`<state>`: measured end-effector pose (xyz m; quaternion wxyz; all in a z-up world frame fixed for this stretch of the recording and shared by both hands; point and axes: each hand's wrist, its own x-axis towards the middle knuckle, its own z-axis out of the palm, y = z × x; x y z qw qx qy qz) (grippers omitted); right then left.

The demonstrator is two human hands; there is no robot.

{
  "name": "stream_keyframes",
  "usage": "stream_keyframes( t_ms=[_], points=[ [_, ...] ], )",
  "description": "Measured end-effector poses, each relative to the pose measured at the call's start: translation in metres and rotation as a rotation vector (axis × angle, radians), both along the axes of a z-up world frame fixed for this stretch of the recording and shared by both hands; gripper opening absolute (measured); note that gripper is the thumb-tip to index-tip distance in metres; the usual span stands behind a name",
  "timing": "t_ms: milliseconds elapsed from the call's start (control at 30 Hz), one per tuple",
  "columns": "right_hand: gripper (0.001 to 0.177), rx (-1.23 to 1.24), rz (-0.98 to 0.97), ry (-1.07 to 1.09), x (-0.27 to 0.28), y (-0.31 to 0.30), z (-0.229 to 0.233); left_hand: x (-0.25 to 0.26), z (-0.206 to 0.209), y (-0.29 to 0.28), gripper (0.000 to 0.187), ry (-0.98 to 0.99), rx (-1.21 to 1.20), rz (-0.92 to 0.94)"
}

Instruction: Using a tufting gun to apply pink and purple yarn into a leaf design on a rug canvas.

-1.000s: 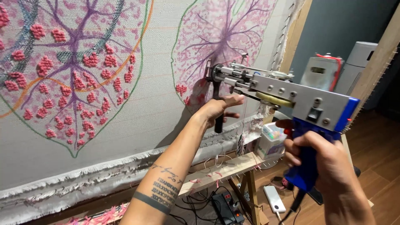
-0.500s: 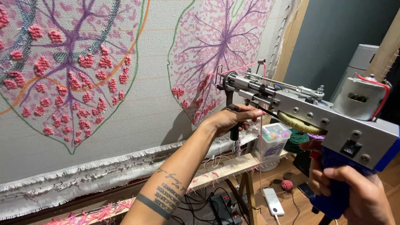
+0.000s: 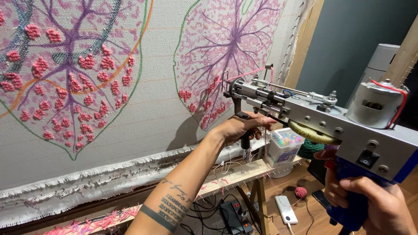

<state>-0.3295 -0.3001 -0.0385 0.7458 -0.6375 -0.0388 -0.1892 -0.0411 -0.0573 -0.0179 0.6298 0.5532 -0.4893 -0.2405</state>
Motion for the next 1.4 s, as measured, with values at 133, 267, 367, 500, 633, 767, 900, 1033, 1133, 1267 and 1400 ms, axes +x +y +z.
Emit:
stream_keyframes(
  t_ms=[133,267,367,500,633,767,900,1033,1133,1267,1400],
  points=[
    [0.05,0.043,-0.042,0.033,0.006,0.0,-0.005,-0.023,0.016,0.008,0.041,-0.063,0.07,0.101],
    [0.045,0.08,-0.087,0.07,0.012,0.001,-0.006,-0.01,0.006,0.007,0.039,-0.111,0.064,0.177],
    [0.041,0.103,-0.092,0.096,0.018,0.004,-0.005,-0.02,0.014,0.012,0.04,-0.056,0.09,0.19],
    [0.039,0.085,-0.099,0.141,0.022,0.021,0.005,-0.02,0.016,0.017,0.043,0.005,0.129,0.16],
    [0.044,0.103,-0.046,0.136,0.029,0.028,0.008,-0.01,0.012,0.019,0.045,-0.018,0.136,0.174],
    [0.043,0.012,0.013,-0.058,0.037,0.045,0.019,-0.005,0.013,0.022,0.042,0.057,0.141,0.266],
    [0.035,-0.071,-0.064,0.054,0.045,0.067,0.041,0.014,0.005,0.02,0.036,0.152,0.085,0.319],
    [0.028,-0.179,-0.02,-0.053,0.064,0.063,0.039,0.037,-0.009,0.023,0.032,0.203,0.028,0.336],
    [0.039,-0.192,0.016,-0.046,0.071,0.064,0.04,0.047,-0.015,0.025,0.032,0.22,-0.01,0.346],
    [0.027,-0.263,-0.013,-0.015,0.072,0.066,0.043,0.047,-0.012,0.03,0.043,0.222,0.01,0.367],
    [0.025,-0.234,-0.096,0.071,0.069,0.079,0.055,0.05,-0.004,0.031,0.053,0.175,0.066,0.404]
  ],
)
